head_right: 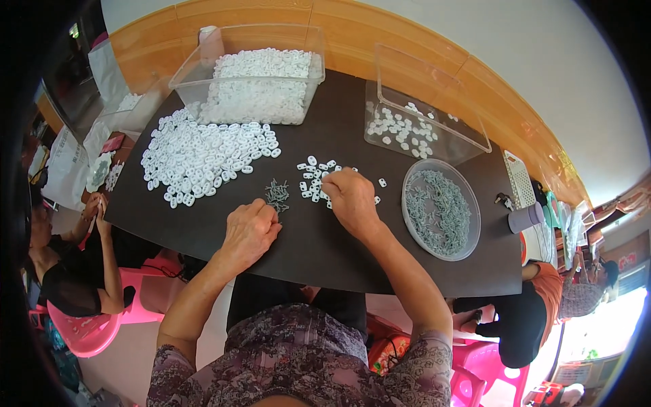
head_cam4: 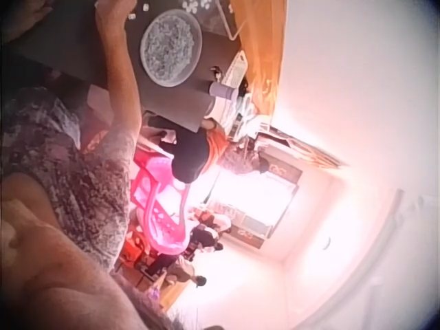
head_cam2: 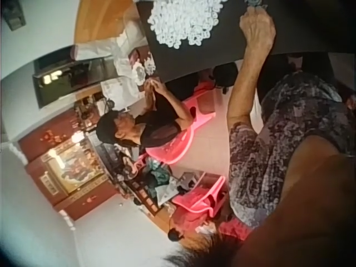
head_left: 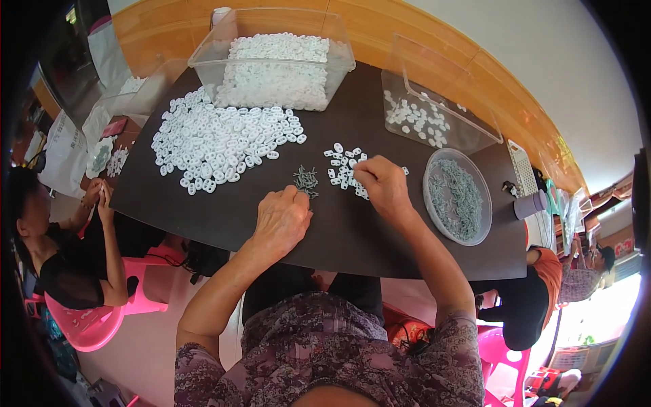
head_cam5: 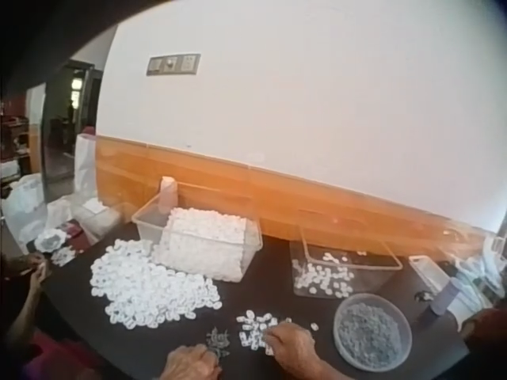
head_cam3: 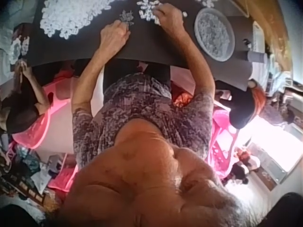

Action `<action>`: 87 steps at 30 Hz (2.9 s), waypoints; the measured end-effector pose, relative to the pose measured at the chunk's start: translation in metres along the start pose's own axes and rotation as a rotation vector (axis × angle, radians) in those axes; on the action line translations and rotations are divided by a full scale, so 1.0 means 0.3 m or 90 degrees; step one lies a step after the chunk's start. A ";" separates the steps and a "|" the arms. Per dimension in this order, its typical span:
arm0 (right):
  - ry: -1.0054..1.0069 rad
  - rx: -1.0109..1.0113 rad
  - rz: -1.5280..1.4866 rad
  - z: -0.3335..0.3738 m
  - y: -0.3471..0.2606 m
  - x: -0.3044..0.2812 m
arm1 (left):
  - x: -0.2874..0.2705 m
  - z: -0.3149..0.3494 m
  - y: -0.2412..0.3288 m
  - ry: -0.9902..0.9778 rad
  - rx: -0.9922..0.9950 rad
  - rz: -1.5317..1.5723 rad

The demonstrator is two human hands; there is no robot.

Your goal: Assembling small plastic components by hand-inserting metal pins.

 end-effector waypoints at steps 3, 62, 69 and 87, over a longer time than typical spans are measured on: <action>0.020 -0.129 0.093 -0.078 -0.011 0.051 | -0.003 -0.002 0.005 0.004 0.005 0.004; -0.043 -0.108 0.028 0.137 -0.189 0.132 | -0.056 0.162 0.046 0.218 -0.448 0.872; -0.042 -0.220 0.107 0.118 -0.184 0.180 | -0.065 0.177 0.034 0.209 -0.451 0.871; -0.191 0.132 -0.380 0.189 -0.274 0.089 | -0.058 0.177 0.062 0.131 -0.453 0.906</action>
Point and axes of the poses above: each hand's wrist, its own z-axis away from the middle knuckle, its own x-axis out of the palm, y = z × x, the point moved 2 cm from there along -z, towards the middle knuckle, and after that the axes turned 4 degrees about z, right-handed, at the moved point
